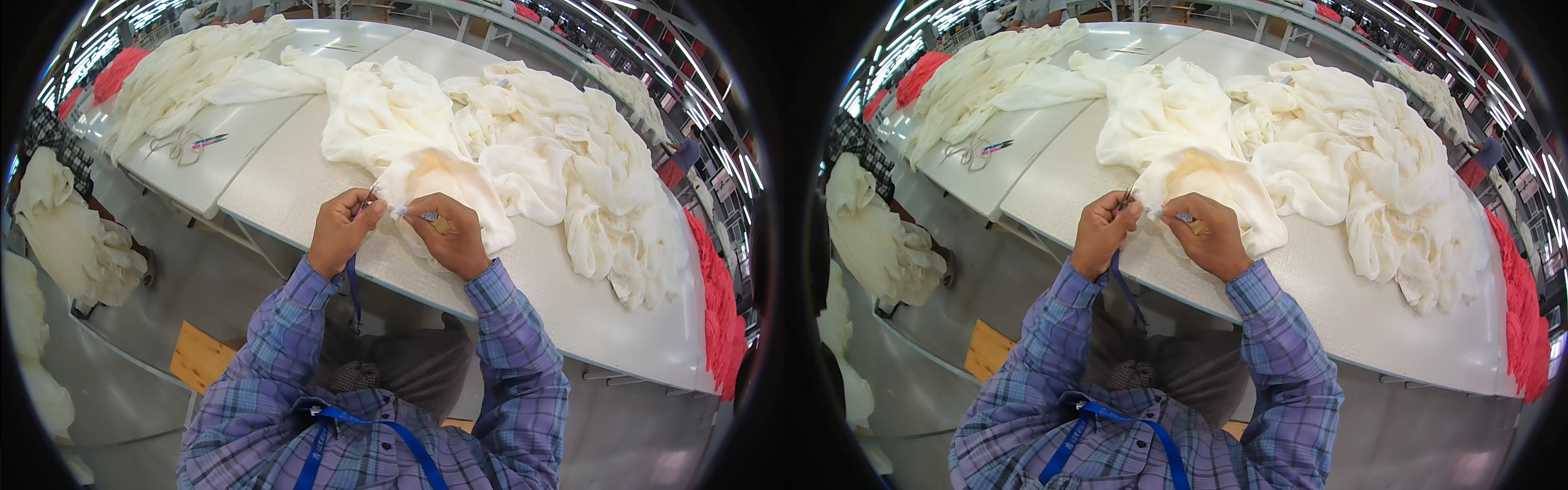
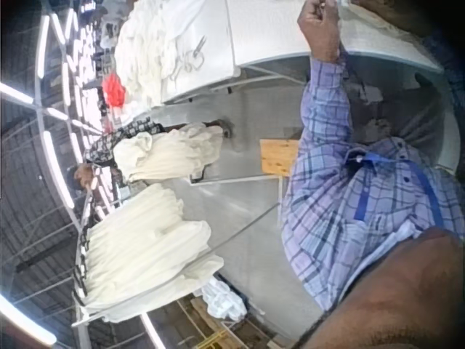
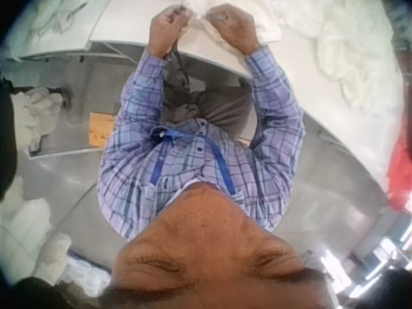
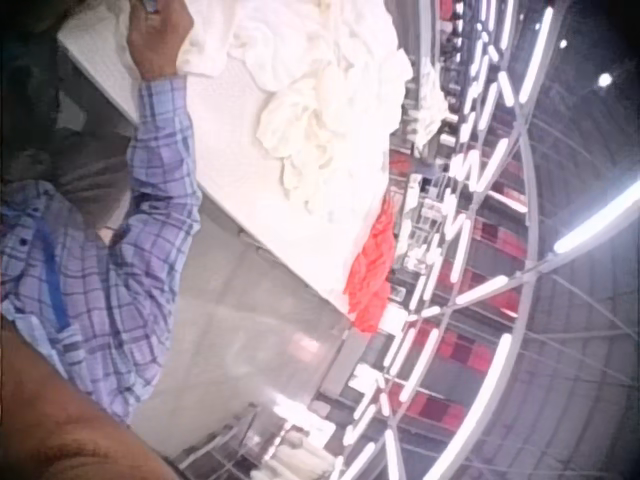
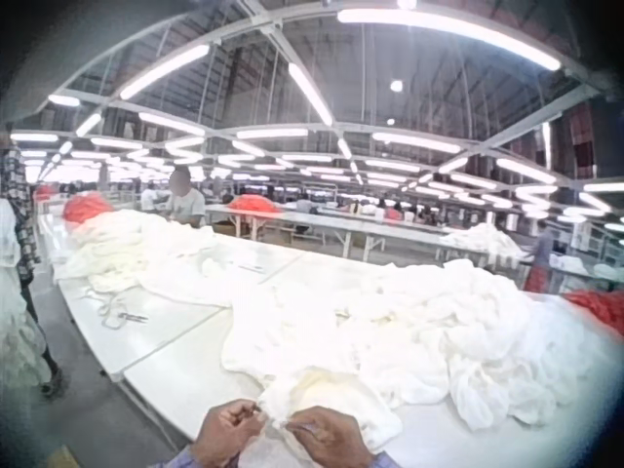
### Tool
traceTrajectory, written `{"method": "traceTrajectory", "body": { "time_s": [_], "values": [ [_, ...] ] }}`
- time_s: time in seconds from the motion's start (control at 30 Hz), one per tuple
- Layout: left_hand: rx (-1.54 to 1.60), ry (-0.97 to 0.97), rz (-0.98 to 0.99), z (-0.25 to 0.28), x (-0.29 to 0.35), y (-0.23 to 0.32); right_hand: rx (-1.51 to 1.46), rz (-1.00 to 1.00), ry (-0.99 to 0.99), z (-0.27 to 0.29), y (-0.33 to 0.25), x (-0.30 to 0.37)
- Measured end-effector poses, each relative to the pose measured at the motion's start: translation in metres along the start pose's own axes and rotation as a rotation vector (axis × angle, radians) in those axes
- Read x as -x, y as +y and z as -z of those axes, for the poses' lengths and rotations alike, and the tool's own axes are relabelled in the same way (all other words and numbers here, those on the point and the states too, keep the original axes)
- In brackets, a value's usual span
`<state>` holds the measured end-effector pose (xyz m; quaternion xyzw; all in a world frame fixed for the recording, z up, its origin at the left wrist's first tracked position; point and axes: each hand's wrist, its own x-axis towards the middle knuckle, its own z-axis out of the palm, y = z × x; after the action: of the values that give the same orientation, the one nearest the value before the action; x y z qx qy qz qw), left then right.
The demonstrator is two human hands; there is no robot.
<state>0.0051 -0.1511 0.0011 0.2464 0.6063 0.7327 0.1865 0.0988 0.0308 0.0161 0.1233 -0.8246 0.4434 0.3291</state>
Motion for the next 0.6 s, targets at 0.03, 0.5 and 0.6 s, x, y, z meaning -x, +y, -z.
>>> {"method": "traceTrajectory", "body": {
  "time_s": [0.03, 0.5, 0.6],
  "values": [
    [0.026, 0.012, -0.038, -0.001, 0.002, 0.001, -0.010, -0.017, -0.009, 0.000, 0.000, 0.001],
    [0.252, -0.037, -0.069, 0.006, 0.001, 0.000, -0.007, -0.129, -0.165, -0.009, -0.003, 0.004],
    [0.309, -0.060, -0.071, 0.010, -0.001, -0.005, 0.025, -0.133, -0.161, -0.008, 0.000, 0.005]
  ]
}}
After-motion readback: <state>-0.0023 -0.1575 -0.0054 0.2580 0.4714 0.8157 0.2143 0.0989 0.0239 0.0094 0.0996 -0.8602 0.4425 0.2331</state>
